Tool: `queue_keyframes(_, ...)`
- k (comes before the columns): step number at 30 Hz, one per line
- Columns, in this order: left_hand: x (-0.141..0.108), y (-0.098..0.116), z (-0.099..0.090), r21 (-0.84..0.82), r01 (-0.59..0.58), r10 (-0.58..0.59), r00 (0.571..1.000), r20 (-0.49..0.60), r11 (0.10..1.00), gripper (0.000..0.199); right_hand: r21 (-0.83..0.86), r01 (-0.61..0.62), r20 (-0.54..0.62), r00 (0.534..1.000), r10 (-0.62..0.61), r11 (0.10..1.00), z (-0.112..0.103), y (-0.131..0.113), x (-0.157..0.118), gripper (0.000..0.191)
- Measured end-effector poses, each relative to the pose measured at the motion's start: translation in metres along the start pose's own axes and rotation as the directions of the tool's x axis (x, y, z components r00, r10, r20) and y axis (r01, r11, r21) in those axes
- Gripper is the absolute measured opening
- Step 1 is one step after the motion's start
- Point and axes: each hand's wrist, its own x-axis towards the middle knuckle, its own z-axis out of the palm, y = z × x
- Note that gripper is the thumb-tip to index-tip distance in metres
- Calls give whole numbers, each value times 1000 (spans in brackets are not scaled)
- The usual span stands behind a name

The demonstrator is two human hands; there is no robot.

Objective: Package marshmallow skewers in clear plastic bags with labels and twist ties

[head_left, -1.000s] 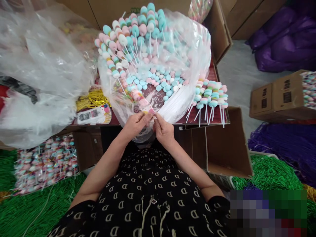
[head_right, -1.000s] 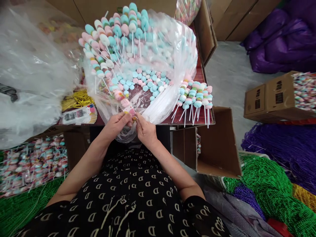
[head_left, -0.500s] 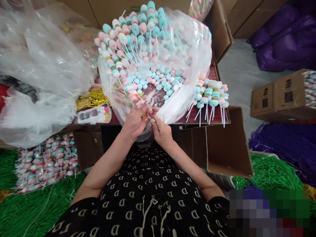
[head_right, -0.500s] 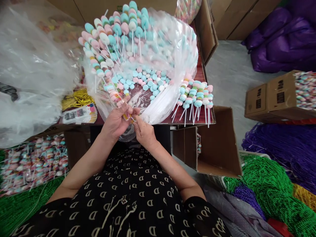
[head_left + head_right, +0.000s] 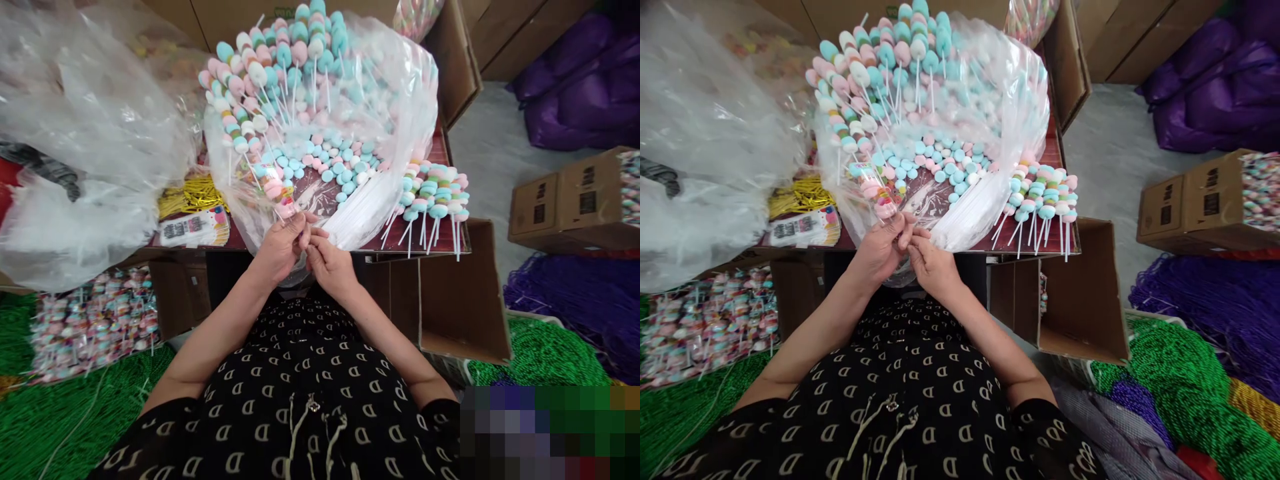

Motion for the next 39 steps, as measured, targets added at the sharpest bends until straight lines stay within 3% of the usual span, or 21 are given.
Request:
queue_keyframes(3, -5, 5, -4, 24, -12, 11, 999, 44, 1000, 35, 116, -42, -88, 995, 52, 992, -30, -4, 11, 41)
queue_keyframes(5, -12, 6, 0, 7, 59, -60, 976, 209, 998, 40, 240, -56, -156, 983, 95, 969, -46, -7, 20, 41)
queue_keyframes(6, -17, 5, 4, -14, 126, -115, 938, 327, 992, 42, 288, -52, -138, 986, 95, 956, -51, -9, 25, 46)
queue_keyframes(8, -27, 0, 14, -43, 297, -225, 802, 554, 954, 47, 353, -53, -38, 997, 71, 934, -53, -14, 32, 61)
queue_keyframes(10, -33, -5, 20, -29, 411, -282, 674, 683, 911, 52, 405, -85, 85, 995, 55, 910, -50, -18, 34, 74)
queue_keyframes(11, -35, -8, 21, -14, 435, -300, 642, 706, 900, 53, 439, -109, 127, 990, 58, 892, -48, -19, 33, 77)
queue_keyframes(12, -35, -10, 21, 5, 432, -310, 639, 704, 902, 54, 473, -135, 153, 986, 70, 871, -44, -20, 31, 77)
queue_keyframes(13, -33, -12, 19, 32, 395, -312, 668, 675, 918, 54, 501, -162, 158, 983, 94, 850, -41, -20, 29, 75)
queue_keyframes(16, -25, -15, 8, 254, 82, -192, 876, 443, 964, 49, 537, -177, 18, 980, 199, 825, -29, -17, 24, 60)
queue_keyframes(17, -22, -16, 5, 374, -40, -95, 937, 335, 927, 45, 537, -155, -60, 973, 221, 829, -26, -16, 23, 56)
queue_keyframes(19, -18, -18, 1, 583, -178, 101, 982, 162, 793, 38, 522, -101, -200, 951, 237, 847, -21, -14, 23, 51)
queue_keyframes(21, -17, -19, -1, 648, -199, 174, 979, 103, 735, 39, 497, -84, -233, 946, 226, 864, -23, -14, 23, 51)
queue_keyframes(22, -17, -20, -2, 615, -192, 141, 981, 131, 765, 42, 490, -96, -193, 957, 215, 867, -26, -16, 24, 52)
queue_keyframes(24, -19, -18, -4, 443, -122, -8, 960, 281, 888, 50, 495, -152, -25, 982, 189, 856, -37, -19, 27, 54)
queue_keyframes(26, -20, -15, -5, 259, 7, -129, 880, 457, 966, 55, 513, -217, 143, 976, 166, 830, -47, -22, 30, 54)
queue_keyframes(28, -21, -12, -7, 209, 27, -129, 861, 493, 978, 55, 520, -227, 160, 973, 167, 823, -48, -23, 35, 52)
queue_keyframes(31, -22, -9, -11, 442, -200, 92, 963, 254, 874, 45, 473, -130, -35, 985, 167, 872, -31, -21, 45, 45)
queue_keyframes(33, -23, -7, -18, 628, -291, 288, 951, 110, 722, 39, 414, -83, -111, 984, 141, 906, -14, -21, 52, 38)
queue_keyframes(35, -25, -4, -30, 701, -312, 394, 918, 48, 641, 40, 381, -75, -91, 989, 118, 921, 2, -25, 61, 34)
queue_keyframes(37, -28, 1, -48, 685, -290, 413, 910, -18, 669, 42, 377, -89, 1, 995, 95, 922, 17, -31, 72, 33)
queue_keyframes(39, -31, 8, -68, 576, -253, 403, 903, -148, 777, 44, 389, -91, 114, 992, 50, 917, 33, -37, 85, 36)
